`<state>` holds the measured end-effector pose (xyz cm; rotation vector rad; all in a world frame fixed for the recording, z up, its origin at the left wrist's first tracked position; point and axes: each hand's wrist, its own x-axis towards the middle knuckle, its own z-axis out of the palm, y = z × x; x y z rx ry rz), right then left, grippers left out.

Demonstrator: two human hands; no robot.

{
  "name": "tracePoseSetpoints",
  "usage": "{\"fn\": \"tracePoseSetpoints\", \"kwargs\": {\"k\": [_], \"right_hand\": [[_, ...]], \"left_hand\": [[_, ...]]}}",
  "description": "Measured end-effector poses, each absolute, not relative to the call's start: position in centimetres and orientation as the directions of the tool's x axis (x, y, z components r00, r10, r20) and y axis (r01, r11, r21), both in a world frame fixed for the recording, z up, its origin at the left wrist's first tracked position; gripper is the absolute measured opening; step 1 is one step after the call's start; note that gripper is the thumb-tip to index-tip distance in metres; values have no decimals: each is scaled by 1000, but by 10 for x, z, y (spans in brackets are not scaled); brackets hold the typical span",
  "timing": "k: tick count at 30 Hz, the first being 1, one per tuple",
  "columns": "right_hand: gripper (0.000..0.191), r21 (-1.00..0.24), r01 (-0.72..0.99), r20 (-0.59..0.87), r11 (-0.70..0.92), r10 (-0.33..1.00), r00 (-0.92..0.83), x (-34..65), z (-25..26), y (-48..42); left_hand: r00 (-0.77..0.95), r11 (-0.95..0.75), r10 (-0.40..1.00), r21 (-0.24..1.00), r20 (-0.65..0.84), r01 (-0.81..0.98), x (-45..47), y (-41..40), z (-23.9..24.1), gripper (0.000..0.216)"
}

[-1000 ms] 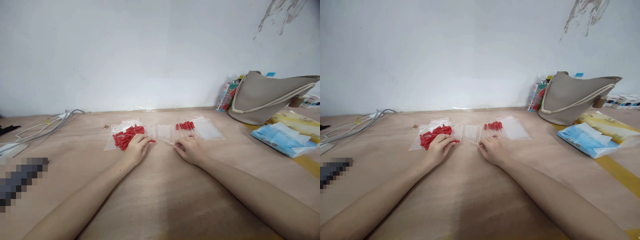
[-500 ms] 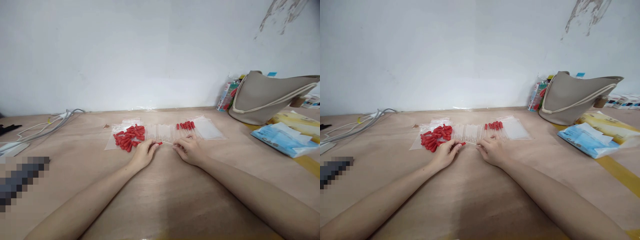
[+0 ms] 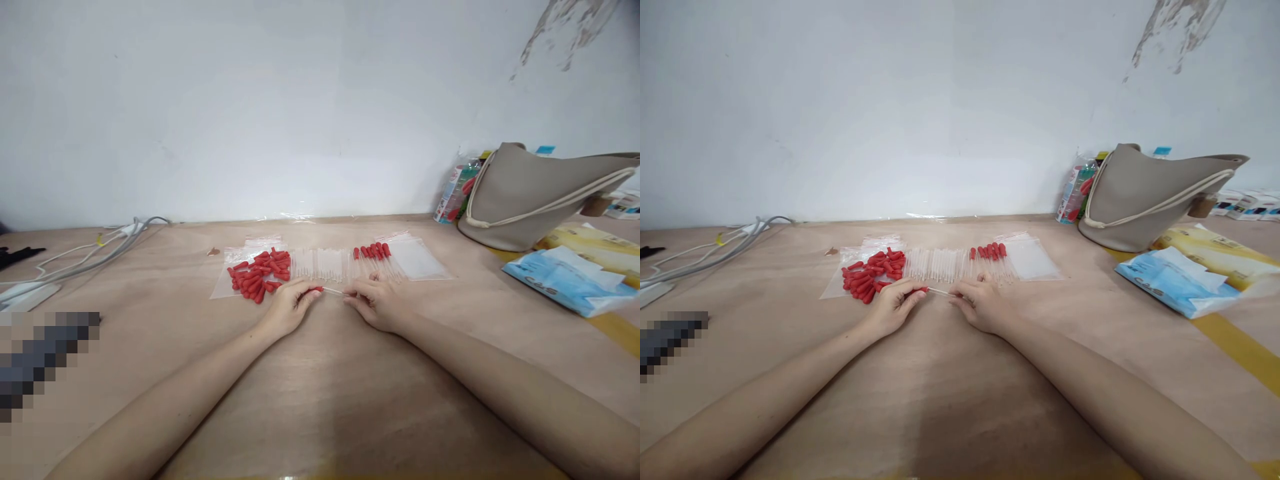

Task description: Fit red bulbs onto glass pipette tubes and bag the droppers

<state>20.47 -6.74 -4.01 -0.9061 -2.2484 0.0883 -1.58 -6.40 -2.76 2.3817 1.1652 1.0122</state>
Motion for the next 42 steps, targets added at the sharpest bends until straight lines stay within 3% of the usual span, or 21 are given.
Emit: {"fn": "tracePoseSetpoints", "kwargs": {"k": [7, 14, 24, 31, 42], "right_hand": [[15, -285, 560, 528, 778, 615, -586, 211, -37, -63], [19, -155, 636, 532, 756, 606, -591, 209, -37, -67], [25, -208, 633, 537, 745, 628, -563, 201, -39, -73], [33, -128, 639, 489, 758, 609, -624, 196, -41, -75], [29, -254, 670, 314, 697, 715, -625, 195, -23, -78]], "left_hand": [[541, -692, 720, 511, 434, 510, -18, -68, -25, 17], [577, -707, 707, 447, 409, 548, -17, -69, -27, 19], [618, -754, 655, 419, 433, 506, -18, -72, -31, 18], [657, -776, 630, 362, 413, 517, -18, -73, -31, 18], [642, -784, 618, 292, 454, 548, -17, -72, -30, 20]]}}
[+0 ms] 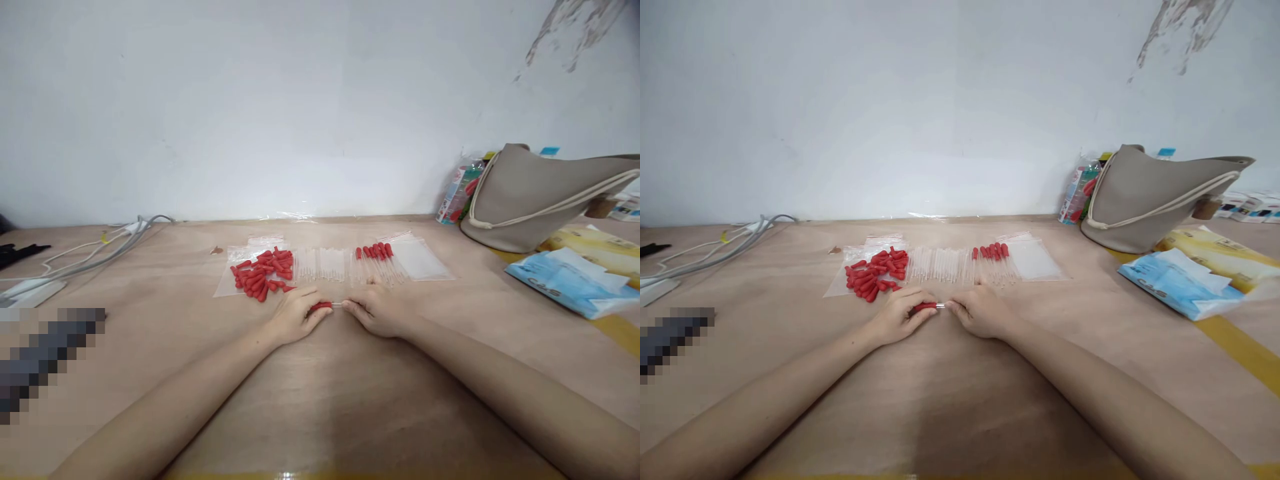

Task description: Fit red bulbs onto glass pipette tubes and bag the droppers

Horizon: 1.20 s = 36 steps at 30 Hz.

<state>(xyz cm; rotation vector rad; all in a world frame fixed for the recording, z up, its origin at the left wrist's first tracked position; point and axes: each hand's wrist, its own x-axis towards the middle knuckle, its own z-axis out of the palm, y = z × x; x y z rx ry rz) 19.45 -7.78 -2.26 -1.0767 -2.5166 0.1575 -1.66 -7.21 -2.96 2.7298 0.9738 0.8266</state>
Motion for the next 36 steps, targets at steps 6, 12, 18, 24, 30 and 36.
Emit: {"fn": "tracePoseSetpoints", "kwargs": {"k": [6, 12, 18, 24, 30, 36], "right_hand": [[24, -409, 688, 292, 599, 801, -523, 206, -13, -73], [34, -513, 851, 341, 109, 936, 86, 228, -24, -41], [35, -333, 929, 331, -162, 902, 276, 232, -20, -10], [38, -219, 956, 222, -193, 945, 241, 223, -16, -5], [35, -229, 964, 249, -136, 949, 193, 219, -17, -7], [40, -241, 970, 258, -35, 961, 99, 205, -16, -13]], "left_hand": [[577, -731, 649, 197, 496, 653, -31, -69, -24, 35], [486, -586, 716, 54, 501, 808, -51, -66, -24, 21], [497, -546, 706, -59, 504, 836, -53, -66, -26, 21], [456, -454, 718, -143, 526, 880, -54, -61, -28, 20], [466, -460, 722, -148, 512, 876, -51, -61, -26, 17], [478, -603, 721, 114, 502, 789, -35, -71, -29, 13]]}}
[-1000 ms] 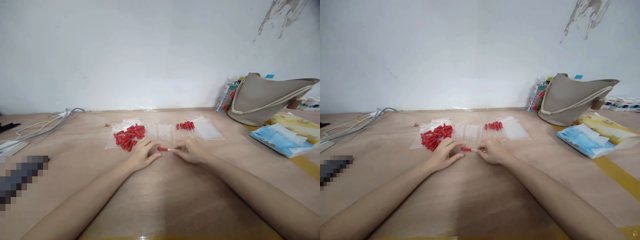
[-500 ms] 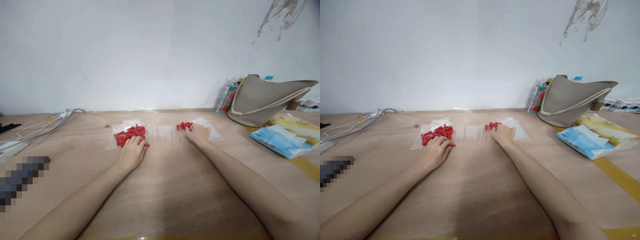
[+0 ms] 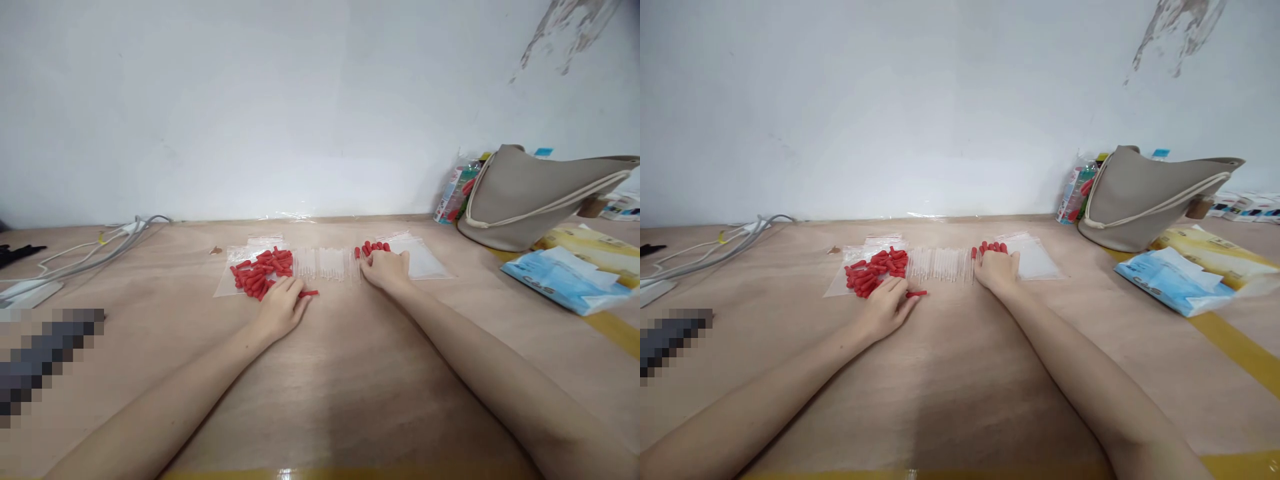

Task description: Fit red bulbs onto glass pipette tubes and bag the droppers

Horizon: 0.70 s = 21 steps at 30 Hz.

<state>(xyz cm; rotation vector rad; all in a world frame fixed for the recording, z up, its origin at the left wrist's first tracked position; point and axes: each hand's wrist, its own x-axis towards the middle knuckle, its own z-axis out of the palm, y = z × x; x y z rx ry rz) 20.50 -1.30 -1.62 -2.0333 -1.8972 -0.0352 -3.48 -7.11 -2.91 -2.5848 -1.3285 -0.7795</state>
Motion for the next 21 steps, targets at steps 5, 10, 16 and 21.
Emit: {"fn": "tracePoseSetpoints", "kwargs": {"k": [5, 10, 16, 21], "right_hand": [[41, -260, 964, 244, -52, 963, 118, 198, -17, -10], [34, -270, 961, 283, -63, 949, 142, 194, -21, -9], [27, -139, 958, 555, 251, 821, -135, 198, -41, -51], [19, -298, 796, 556, 527, 774, -303, 207, -51, -77]], "left_hand": [[528, -685, 714, 300, 460, 664, -19, -76, -33, 16], [548, -719, 685, 325, 480, 614, -19, -75, -32, 20], [556, -728, 676, 326, 483, 603, -21, -76, -31, 15], [555, -725, 685, 368, 471, 582, -20, -77, -31, 14]]}}
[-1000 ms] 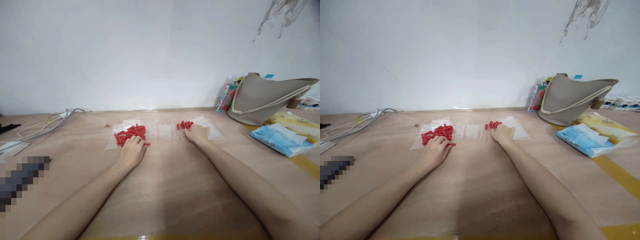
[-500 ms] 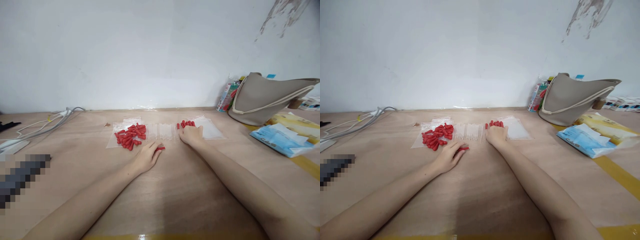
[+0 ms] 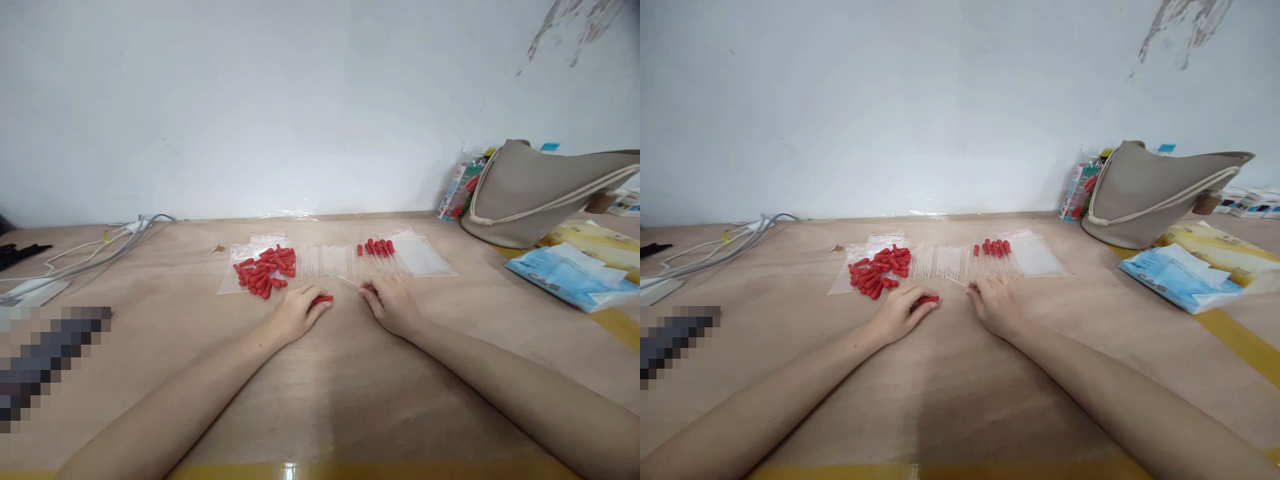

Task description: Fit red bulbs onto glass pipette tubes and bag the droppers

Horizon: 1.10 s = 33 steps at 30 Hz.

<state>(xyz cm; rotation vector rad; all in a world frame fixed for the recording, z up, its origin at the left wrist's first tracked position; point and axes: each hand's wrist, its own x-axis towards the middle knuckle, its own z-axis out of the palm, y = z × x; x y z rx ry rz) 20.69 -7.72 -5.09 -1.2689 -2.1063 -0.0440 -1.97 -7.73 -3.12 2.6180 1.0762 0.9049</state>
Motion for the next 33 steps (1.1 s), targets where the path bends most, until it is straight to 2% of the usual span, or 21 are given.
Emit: {"fn": "tracePoseSetpoints", "kwargs": {"k": [3, 8, 19, 26, 33], "right_hand": [[23, -339, 714, 581, 612, 733, -353, 209, -49, -77], [21, -320, 642, 578, 697, 681, -450, 206, -46, -73], [18, -281, 655, 550, 701, 677, -489, 206, -45, -75], [17, -251, 620, 582, 743, 628, -517, 204, -47, -74], [15, -268, 542, 605, 796, 577, -549, 206, -46, -68]], "left_hand": [[533, -712, 697, 379, 479, 591, -19, -77, -32, 15], [509, -702, 704, 374, 495, 607, -20, -73, -34, 16], [502, -696, 710, 388, 493, 604, -20, -71, -33, 15], [487, -691, 713, 388, 505, 610, -20, -71, -33, 16], [567, -736, 676, 476, 471, 482, -23, -72, -27, 13]]}}
